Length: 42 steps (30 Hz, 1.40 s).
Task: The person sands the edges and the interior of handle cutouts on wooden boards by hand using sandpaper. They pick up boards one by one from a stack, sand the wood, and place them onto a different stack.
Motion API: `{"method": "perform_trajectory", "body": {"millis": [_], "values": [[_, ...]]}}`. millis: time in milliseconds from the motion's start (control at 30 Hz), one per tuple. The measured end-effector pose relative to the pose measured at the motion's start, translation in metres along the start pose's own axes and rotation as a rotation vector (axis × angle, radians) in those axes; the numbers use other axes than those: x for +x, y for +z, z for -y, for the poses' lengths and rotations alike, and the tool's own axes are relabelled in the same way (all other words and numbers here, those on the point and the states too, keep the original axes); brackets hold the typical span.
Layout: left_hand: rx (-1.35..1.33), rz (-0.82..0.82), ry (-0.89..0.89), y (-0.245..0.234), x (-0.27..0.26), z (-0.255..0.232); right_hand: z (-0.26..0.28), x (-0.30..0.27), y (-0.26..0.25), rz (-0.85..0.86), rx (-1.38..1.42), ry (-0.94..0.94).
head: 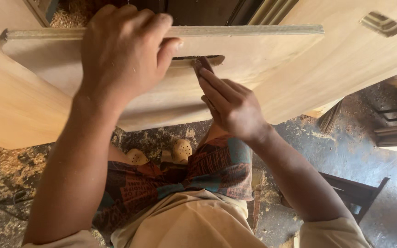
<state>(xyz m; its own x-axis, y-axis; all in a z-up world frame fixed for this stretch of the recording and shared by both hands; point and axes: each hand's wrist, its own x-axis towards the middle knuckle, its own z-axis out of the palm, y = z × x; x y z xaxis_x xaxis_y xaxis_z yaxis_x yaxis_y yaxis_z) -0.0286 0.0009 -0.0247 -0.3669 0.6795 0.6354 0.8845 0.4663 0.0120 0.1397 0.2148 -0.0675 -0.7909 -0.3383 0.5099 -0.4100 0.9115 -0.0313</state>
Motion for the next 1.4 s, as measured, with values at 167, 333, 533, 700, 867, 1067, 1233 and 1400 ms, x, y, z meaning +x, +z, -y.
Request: {"method": "perform_trajectory", "body": {"millis": [167,333,533,700,867,1067,1233,1400], "values": [[-0.137,-0.134,0.037,-0.008,-0.021,-0.026,-0.036,-0.004,0.001,-0.252,-0.198,-0.092],[-0.148,-0.194,0.034,-0.008,-0.039,-0.031,-0.057,0.017,-0.023,-0.040,-0.201,-0.053],[-0.408,-0.223,-0.186,0.042,-0.059,-0.116,-0.054,0.027,-0.020,-0.032,-0.298,-0.033],[-0.334,-0.274,-0.312,0.073,-0.030,-0.137,-0.043,0.020,-0.025,-0.055,-0.276,-0.030],[-0.339,-0.319,-0.350,0.080,-0.015,-0.146,-0.040,0.023,-0.052,-0.013,-0.121,-0.080],[-0.406,-0.336,-0.343,0.075,-0.033,-0.145,-0.064,0.052,-0.081,0.167,0.047,0.024],[-0.444,-0.171,-0.483,0.055,-0.042,-0.158,-0.060,0.064,-0.066,0.258,-0.205,0.178],[-0.345,-0.219,-0.475,0.041,-0.032,-0.156,-0.062,0.065,-0.060,-0.035,-0.382,-0.105]]}}
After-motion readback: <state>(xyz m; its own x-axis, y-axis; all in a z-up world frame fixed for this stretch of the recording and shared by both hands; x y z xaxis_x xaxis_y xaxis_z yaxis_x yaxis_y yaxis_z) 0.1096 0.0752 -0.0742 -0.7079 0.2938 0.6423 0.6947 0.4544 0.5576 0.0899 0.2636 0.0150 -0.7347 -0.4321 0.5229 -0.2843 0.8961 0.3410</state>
